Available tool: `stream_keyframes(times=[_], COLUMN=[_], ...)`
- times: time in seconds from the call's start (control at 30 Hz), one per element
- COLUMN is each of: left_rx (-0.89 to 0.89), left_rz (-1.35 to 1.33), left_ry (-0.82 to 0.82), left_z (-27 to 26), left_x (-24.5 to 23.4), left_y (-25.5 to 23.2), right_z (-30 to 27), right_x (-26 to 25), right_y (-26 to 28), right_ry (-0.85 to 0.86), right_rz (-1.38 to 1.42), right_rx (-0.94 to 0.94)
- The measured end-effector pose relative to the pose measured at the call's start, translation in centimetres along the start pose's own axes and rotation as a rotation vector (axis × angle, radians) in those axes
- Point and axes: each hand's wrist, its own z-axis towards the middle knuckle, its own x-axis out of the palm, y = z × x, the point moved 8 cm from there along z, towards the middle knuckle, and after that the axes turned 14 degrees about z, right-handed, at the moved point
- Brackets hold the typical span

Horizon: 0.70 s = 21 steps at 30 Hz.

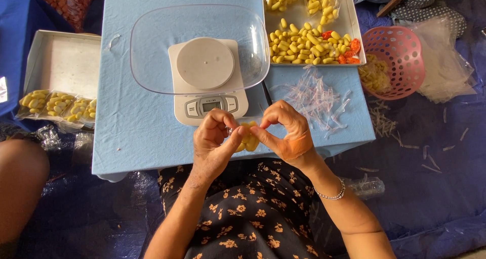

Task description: Manually portioning and bagging small yellow snacks into plastic bags on a floor-based production setup.

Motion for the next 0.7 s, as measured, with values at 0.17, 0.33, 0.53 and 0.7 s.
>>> stream_keyframes(times=[0.17,0.33,0.53,0.7], left_rx=[0.058,0.052,-0.086,-0.136], left_rz=[0.067,0.017,-0.163,-0.142], left_ry=[0.046,0.072,0.092,0.038], left_z=[0.0,-0.5,-0.9,-0.8], left_x=[0.2,0.4,0.5,-1.3], left_y=[-1.1,-0.6,1.8,2.6], right_z=[-1.9,-3.8,-4.6,-5.2], right_x=[1.1,0.7,-1.8,-7.3], right_y=[-3.6,-5.7,-5.9,-5.7], right_ry=[-0.130,-0.098,-0.077,-0.195], right_rz=[0.514,0.543,0.504,0.431], right_rx=[0.486,0.654,0.652,0.602])
